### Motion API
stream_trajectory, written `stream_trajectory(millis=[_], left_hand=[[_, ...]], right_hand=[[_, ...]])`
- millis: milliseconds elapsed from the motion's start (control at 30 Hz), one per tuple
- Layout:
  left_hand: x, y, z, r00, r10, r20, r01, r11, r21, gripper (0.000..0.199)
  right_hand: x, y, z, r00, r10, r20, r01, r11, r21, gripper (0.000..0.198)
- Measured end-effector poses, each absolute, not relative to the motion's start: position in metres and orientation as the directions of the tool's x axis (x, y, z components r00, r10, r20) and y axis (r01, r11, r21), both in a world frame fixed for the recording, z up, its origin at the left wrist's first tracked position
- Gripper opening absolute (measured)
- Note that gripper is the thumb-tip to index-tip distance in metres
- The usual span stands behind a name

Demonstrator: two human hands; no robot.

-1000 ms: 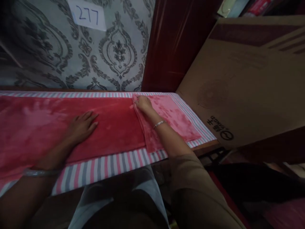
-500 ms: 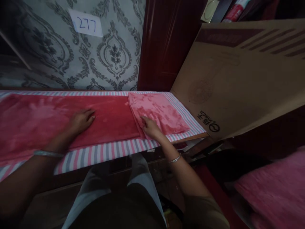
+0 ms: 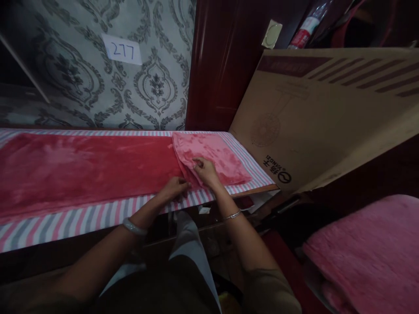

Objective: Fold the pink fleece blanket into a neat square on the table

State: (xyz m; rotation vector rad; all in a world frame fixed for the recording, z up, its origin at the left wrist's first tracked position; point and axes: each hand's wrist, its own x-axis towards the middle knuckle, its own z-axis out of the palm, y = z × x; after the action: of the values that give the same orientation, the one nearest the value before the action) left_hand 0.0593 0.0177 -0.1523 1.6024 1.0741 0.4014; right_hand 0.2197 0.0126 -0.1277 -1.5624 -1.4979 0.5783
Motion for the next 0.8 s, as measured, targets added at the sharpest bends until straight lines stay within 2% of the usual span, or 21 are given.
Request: stream_trajectory(millis=[100, 200, 267, 367, 467, 667, 800], left_hand=[[0.064, 0.015, -0.149, 0.481, 0.830, -0.282, 0.268, 0.167, 0.949, 0.021], [0.063, 0.014, -0.150, 0.493, 0.819, -0.294, 0.237, 0.199, 0.951, 0.018], [0.062, 0.014, -0.152, 0.503, 0.809, -0.304, 0.215, 0.223, 0.951, 0.013], [0.060, 0.013, -0.156, 0.513, 0.801, -0.309, 0.186, 0.247, 0.951, 0.003], [0.059, 0.012, -0.157, 0.518, 0.792, -0.323, 0.195, 0.258, 0.946, 0.005], [0.060, 0.013, -0.164, 0.531, 0.793, -0.299, 0.179, 0.239, 0.954, 0.008], [0.060, 0.014, -0.173, 0.550, 0.791, -0.267, 0.144, 0.225, 0.964, 0.011]], right_hand=[[0.218, 0.015, -0.129, 0.090, 0.980, 0.179, 0.506, 0.110, -0.855, 0.032], [0.215, 0.023, -0.127, 0.059, 0.995, 0.075, 0.449, 0.041, -0.892, 0.025], [0.214, 0.035, -0.124, 0.087, 0.993, 0.079, 0.459, 0.031, -0.888, 0.021], [0.211, 0.063, -0.117, 0.152, 0.983, 0.107, 0.596, -0.005, -0.803, 0.020], [0.205, 0.095, -0.109, 0.221, 0.967, 0.124, 0.703, -0.070, -0.707, 0.021], [0.193, 0.153, -0.101, 0.263, 0.947, 0.184, 0.793, -0.104, -0.600, 0.012], [0.184, 0.186, -0.099, 0.260, 0.948, 0.185, 0.835, -0.125, -0.535, 0.015]])
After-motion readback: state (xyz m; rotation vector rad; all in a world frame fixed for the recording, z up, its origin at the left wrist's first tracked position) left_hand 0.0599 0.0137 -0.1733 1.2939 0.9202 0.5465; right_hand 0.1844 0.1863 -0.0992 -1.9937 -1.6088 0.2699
